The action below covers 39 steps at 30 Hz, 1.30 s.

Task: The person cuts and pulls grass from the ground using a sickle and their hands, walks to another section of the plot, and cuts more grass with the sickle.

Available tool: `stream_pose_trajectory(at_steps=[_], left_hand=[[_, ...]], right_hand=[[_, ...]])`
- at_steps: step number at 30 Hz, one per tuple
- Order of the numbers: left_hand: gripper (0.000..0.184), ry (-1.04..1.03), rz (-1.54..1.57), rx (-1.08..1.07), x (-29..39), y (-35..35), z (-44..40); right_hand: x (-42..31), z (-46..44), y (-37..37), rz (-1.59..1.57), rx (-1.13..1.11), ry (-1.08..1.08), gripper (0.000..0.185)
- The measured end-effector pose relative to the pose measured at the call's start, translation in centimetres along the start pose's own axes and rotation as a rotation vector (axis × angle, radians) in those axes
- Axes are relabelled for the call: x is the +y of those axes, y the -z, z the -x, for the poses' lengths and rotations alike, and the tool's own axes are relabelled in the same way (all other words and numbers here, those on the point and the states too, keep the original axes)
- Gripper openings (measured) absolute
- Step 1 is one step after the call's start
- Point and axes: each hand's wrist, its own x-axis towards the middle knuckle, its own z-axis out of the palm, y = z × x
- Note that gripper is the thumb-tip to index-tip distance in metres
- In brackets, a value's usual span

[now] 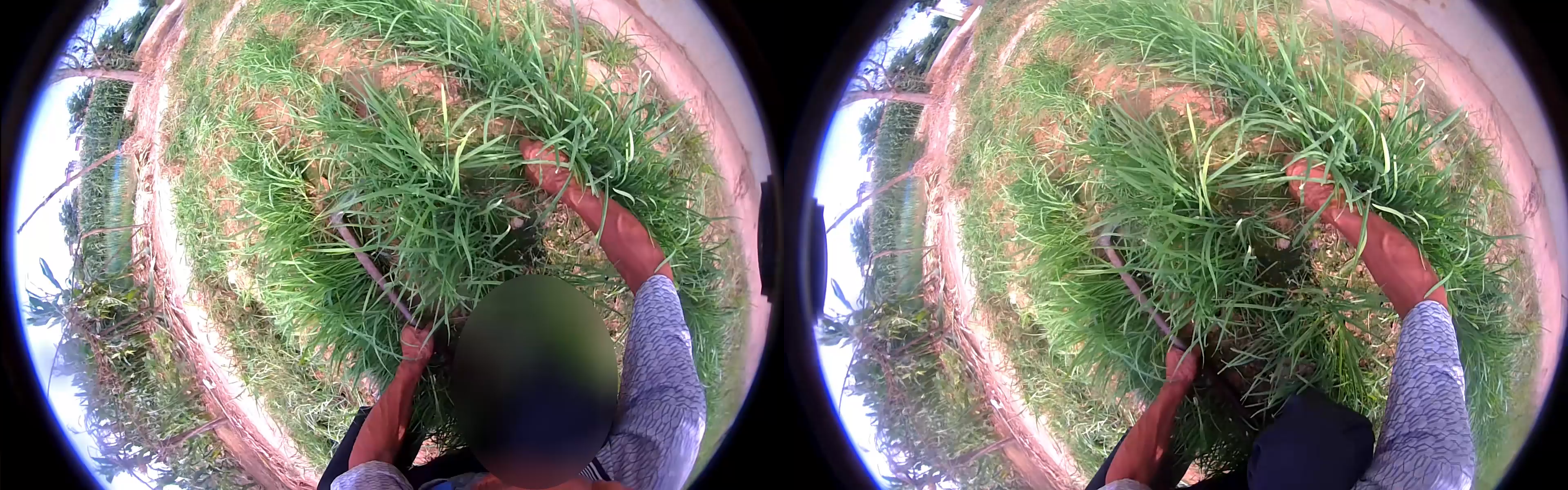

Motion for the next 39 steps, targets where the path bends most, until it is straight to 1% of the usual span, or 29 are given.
stream_pose_trajectory(at_steps=[2, 3, 4, 5, 6, 7, 9, 10, 12, 13, 14, 15, 16, 17, 18, 19, 20, 21, 22, 23, 25, 26, 28, 31, 33, 35, 37, 38, 39], left_hand=[[0.01, 0.027, 0.354, 0.038, -1.9, 0.9, -0.6], [0.012, -0.036, -0.053, 0.046, -2.8, 2.1, -1.1], [0.014, -0.066, -0.253, 0.038, -3.1, 2.4, -1.3], [0.017, -0.098, -0.453, 0.036, -3.4, 2.7, -1.4], [0.018, -0.087, -0.32, 0.079, -3.5, 2.5, -1.1], [0.016, -0.067, -0.314, 0.083, -3.2, 2.3, -1.0], [0.013, -0.028, -0.302, 0.093, -2.8, 2.1, -0.7], [0.012, -0.005, -0.001, 0.118, -2.8, 1.9, -0.9], [0.011, 0.033, 0.193, 0.118, -4.0, 3.1, -1.5], [0.014, 0.052, 0.289, 0.122, -4.6, 3.8, -1.7], [0.016, 0.048, 0.048, 0.059, -5.2, 4.7, -2.0], [0.019, 0.069, 0.007, 0.041, -5.4, 4.8, -2.1], [0.023, 0.09, -0.034, 0.022, -5.7, 5.0, -2.2], [0.027, 0.11, -0.075, 0.001, -5.9, 5.1, -2.3], [0.026, 0.045, -0.238, 0.007, -4.4, 4.2, -1.5], [0.025, 0.042, -0.312, 0.024, -3.0, 3.2, -1.0], [0.024, 0.042, -0.387, 0.042, -1.8, 2.3, -0.5], [0.024, 0.042, -0.461, 0.061, -0.6, 1.4, 0.0], [0.023, 0.003, -0.377, 0.041, -2.2, 2.5, -0.8], [0.019, -0.015, -0.276, 0.077, -1.8, 2.1, -0.6], [0.01, -0.061, -0.073, 0.145, -1.1, 1.2, -0.2], [0.008, -0.024, -0.293, 0.143, -0.3, 1.1, 0.2], [0.024, 0.036, -0.271, 0.184, -0.3, 0.5, 0.3], [0.023, -0.015, -0.314, 0.192, 0.1, 0.1, 0.1], [0.024, -0.018, -0.409, 0.193, -0.6, 1.2, -0.1], [0.026, -0.079, -0.307, 0.166, -2.2, 1.8, -0.7], [0.029, -0.119, -0.215, 0.151, -3.2, 2.1, -1.1], [0.03, -0.083, -0.281, 0.155, -3.8, 2.7, -1.2], [0.031, -0.063, -0.343, 0.163, -3.6, 2.7, -1.1]], right_hand=[[0.0, -0.1, 0.0, 0.898, 0.154, 0.229, 0.006], [-0.3, 0.0, 0.4, 1.112, 0.063, 0.286, 0.007], [-0.6, -0.4, 0.4, 1.329, -0.046, 0.342, 0.009], [1.8, 1.6, -2.4, 1.697, -0.012, 0.312, 0.01], [4.3, 3.9, -5.6, 2.131, 0.016, 0.285, 0.012], [6.9, 6.1, -8.8, 2.5, 0.018, 0.26, 0.014], [8.9, 8.3, -8.6, 2.616, -0.264, 0.428, 0.021], [9.3, 9.5, -7.9, 2.619, -0.26, 0.416, 0.021], [9.7, 11.2, -6.6, 2.637, -0.513, 0.2, 0.019], [9.7, 11.3, -6.1, 2.636, -0.511, 0.188, 0.019], [9.5, 11.2, -5.9, 2.77, -0.402, 0.289, 0.031], [9.6, 11.4, -7.0, 2.898, -0.287, 0.395, 0.043], [9.0, 11.4, -8.3, 3.065, -0.122, 0.356, 0.05], [8.2, 11.1, -8.9, 3.065, -0.123, 0.351, 0.05], [7.3, 10.5, -9.1, 3.245, -0.04, 0.291, 0.051], [6.5, 9.8, -9.3, 3.42, 0.051, 0.22, 0.052], [5.3, 9.1, -8.2, 3.419, 0.049, 0.213, 0.052], [3.8, 8.4, -6.3, 3.854, -0.106, 0.648, 0.047], [3.0, 8.2, -5.2, 4.182, -0.355, 1.269, 0.043], [2.6, 8.6, -5.8, 4.187, -0.377, 1.259, 0.043], [2.2, 9.6, -8.2, 4.032, -0.458, 0.851, 0.032], [2.6, 9.4, -8.5, 3.844, -0.159, 0.641, 0.026], [1.7, 8.3, -6.7, 3.897, -0.227, 0.604, 0.024], [0.9, 7.6, -5.6, 3.996, -0.334, 0.552, 0.024], [2.7, 8.7, -7.5, 2.613, -0.04, 0.36, 0.026], [6.0, 9.8, -8.0, 3.085, -0.179, 0.009, 0.024], [8.3, 11.5, -8.7, 2.613, -0.415, 0.125, 0.019], [9.6, 11.8, -9.9, 2.609, -0.426, 0.122, 0.019], [10.9, 12.2, -11.5, 2.551, -0.41, -0.025, 0.021]])
